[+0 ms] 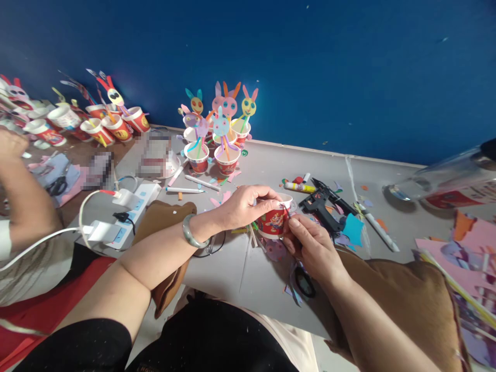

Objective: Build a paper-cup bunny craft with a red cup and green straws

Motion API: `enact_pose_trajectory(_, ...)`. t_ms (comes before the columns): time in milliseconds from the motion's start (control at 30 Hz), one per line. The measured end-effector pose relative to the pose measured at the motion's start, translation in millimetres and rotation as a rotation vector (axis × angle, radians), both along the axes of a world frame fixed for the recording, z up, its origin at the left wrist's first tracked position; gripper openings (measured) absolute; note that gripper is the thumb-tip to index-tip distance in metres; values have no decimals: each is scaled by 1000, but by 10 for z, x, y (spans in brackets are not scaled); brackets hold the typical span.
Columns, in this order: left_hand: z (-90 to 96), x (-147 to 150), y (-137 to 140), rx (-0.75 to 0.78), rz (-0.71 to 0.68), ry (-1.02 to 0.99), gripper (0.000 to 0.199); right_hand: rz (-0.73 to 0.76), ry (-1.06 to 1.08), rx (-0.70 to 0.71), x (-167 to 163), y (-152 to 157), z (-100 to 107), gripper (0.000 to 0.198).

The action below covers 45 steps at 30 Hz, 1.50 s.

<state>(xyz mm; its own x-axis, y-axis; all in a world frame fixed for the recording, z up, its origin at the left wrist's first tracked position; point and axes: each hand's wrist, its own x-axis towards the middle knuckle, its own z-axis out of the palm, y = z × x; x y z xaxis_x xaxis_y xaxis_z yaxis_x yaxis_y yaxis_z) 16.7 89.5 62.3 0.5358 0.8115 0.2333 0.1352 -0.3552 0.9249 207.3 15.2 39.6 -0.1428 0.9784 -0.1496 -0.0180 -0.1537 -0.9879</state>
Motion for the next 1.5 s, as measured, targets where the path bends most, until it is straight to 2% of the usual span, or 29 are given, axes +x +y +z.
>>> enact_pose_trajectory(133, -6, -9, 20, -91, -17, -12, 21, -28, -292, 222, 33, 6, 34, 47)
enact_pose_trajectory(300, -17, -16, 38, -274, -97, -83, 22, -79, -645, 497, 116, 20, -2, 30)
enact_pose_trajectory(433, -4, -27, 50, -366, -150, -132, 22, -74, -853, 645, 198, 39, -72, 23)
enact_pose_trajectory(533, 8, -34, 55, -366, -173, -142, 22, -72, -879, 682, 216, 41, -63, 22)
enact_pose_trajectory(633, 13, -38, 55, -334, -172, -127, 24, -40, -712, 546, 184, 32, -3, 29)
enact_pose_trajectory(767, 9, -43, 54, -248, -136, -79, 24, 87, -228, 159, 125, 26, 64, 45)
enact_pose_trajectory(867, 8, -46, 57, -208, -137, -65, 21, 169, 140, -137, 101, 29, 84, 44)
enact_pose_trajectory(967, 11, -49, 61, -222, -157, -86, 19, 246, 330, -300, 102, 33, 86, 40)
enact_pose_trajectory(1167, 45, -51, 39, -302, -199, -154, 16, 337, 475, -415, 117, 27, 45, 40)
enact_pose_trajectory(1500, 93, -56, 22, -364, -185, -182, 20, 343, 473, -388, 108, 22, 30, 42)
